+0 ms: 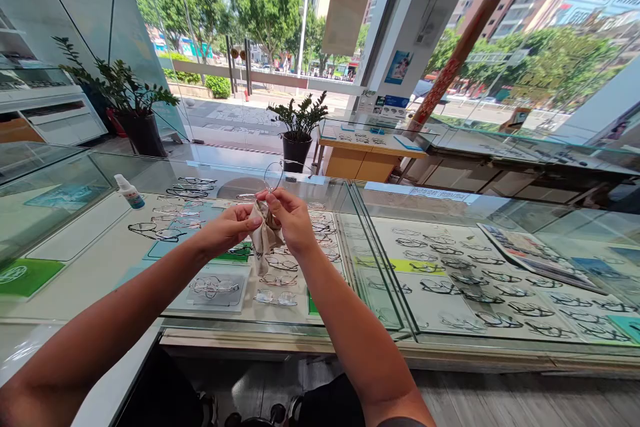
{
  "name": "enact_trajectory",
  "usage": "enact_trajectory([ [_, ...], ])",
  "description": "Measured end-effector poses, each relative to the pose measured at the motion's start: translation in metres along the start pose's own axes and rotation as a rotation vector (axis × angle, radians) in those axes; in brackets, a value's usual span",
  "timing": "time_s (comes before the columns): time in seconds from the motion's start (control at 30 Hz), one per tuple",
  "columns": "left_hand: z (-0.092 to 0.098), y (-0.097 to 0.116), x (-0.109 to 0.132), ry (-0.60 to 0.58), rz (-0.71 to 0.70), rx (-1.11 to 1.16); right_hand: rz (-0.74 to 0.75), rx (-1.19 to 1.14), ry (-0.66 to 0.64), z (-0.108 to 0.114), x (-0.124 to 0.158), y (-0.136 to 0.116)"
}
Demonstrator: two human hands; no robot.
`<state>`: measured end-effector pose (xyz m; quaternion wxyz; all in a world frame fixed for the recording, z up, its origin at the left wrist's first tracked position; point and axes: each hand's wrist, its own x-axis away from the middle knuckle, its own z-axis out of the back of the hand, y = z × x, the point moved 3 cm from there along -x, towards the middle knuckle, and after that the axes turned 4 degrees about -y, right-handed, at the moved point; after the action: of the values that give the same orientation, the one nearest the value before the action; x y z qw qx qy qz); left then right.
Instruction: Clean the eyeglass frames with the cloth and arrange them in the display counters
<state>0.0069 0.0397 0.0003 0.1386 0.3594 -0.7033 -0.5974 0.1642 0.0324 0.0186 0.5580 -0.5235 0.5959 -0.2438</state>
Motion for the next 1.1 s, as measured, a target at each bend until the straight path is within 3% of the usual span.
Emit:
enact_trajectory([
  [0.33,-0.001,0.010,0.004,0.059,-0.012,0.042,-0.012,-0.011,-0.006,0.002,-0.003,0.008],
  [0.77,0.008,0.007,0.001,0.337,-0.148,-0.186,0.001,0.034,0.009,-0.018,0.003,0.008],
  [0.93,0.013,0.006,0.001,0.311,-0.163,-0.219,-0.097,-0.055,0.040,-0.015,0.003,0.010],
  [1.1,0.013,0.007,0.001,0.177,-0.118,-0.211,-0.162,-0.144,0.086,-0.004,-0.002,0.016],
])
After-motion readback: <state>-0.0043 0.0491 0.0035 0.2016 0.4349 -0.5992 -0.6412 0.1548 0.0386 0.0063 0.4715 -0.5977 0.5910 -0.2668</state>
